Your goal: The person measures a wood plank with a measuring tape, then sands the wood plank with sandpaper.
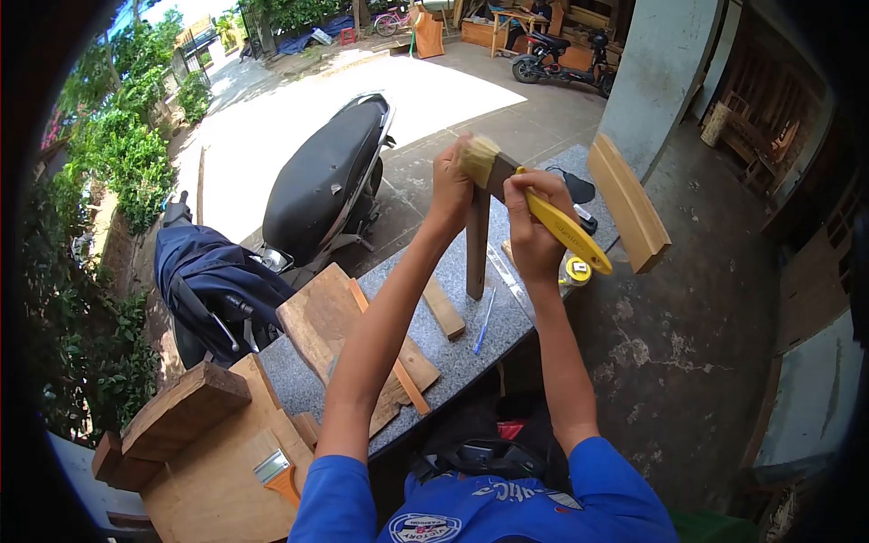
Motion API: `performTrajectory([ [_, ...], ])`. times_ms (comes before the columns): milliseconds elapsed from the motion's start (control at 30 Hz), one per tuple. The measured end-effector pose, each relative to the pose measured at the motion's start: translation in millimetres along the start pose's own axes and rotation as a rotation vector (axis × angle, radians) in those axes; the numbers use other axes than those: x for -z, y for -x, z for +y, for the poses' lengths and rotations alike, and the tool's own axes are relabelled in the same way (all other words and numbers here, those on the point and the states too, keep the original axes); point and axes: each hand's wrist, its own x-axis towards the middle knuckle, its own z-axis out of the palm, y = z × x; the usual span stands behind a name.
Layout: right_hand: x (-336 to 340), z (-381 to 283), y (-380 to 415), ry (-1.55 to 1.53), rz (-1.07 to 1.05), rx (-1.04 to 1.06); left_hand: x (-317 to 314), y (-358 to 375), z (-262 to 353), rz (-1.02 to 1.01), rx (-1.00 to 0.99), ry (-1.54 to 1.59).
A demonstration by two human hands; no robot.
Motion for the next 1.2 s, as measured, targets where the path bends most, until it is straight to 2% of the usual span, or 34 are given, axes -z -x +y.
performTrajectory([
  [67,5.8,24.6,40.2,-0.031,0.069,-0.254,9.4,-4.0,-3.6,0.002,0.079,-0.028],
  [100,10.5,49.5,67.0,0.018,0.114,-0.303,13.7,-6.1,-3.8,0.003,0.116,-0.041],
  [133,14.7,60.8,90.7,-0.015,0.131,-0.506,15.3,-5.8,-1.0,0.012,0.113,-0.014],
  [167,19.4,68.2,109.3,0.096,0.099,-0.656,16.6,-3.2,2.5,0.023,0.111,0.013],
  [200,24.7,78.2,127.4,0.061,0.093,-0.755,17.7,-1.1,6.0,0.032,0.112,0.037],
  [267,30.4,84.1,140.3,0.193,0.010,-0.744,21.5,-0.1,11.0,0.056,0.133,0.051],
  [367,20.6,56.7,93.0,-0.006,0.019,-0.726,21.1,5.3,15.1,0.051,0.173,0.074],
  [400,14.9,32.4,66.1,-0.147,0.011,-0.766,19.1,5.0,15.4,-0.022,0.162,0.035],
  [500,9.1,-20.0,3.9,-0.133,0.004,-0.497,15.8,2.8,8.0,-0.189,0.106,-0.057],
  [533,8.1,-28.1,-4.0,-0.186,0.105,-0.357,12.9,1.1,6.6,-0.169,0.081,-0.089],
  [600,13.0,-36.0,-12.7,-0.305,0.209,-0.342,6.0,0.1,5.4,-0.129,0.033,-0.143],
  [767,9.1,6.1,35.4,-0.348,0.344,-0.521,0.2,-2.8,-7.5,-0.139,0.099,-0.171],
  [933,28.3,75.3,155.7,0.075,0.195,-0.858,14.4,-5.7,1.7,-0.056,0.188,-0.101],
  [1000,28.7,65.6,144.4,0.090,0.186,-0.864,18.3,-7.1,6.5,-0.018,0.181,-0.103],
  [1067,19.8,44.9,100.9,-0.035,0.164,-0.761,23.2,-7.1,4.6,-0.069,0.180,-0.108],
  [1133,7.6,16.2,43.7,-0.160,0.175,-0.543,16.0,-6.0,1.4,-0.085,0.184,-0.084],
  [1200,-0.9,-9.6,-3.6,-0.248,0.286,-0.404,14.5,-7.8,-7.7,-0.128,0.118,-0.139],
])
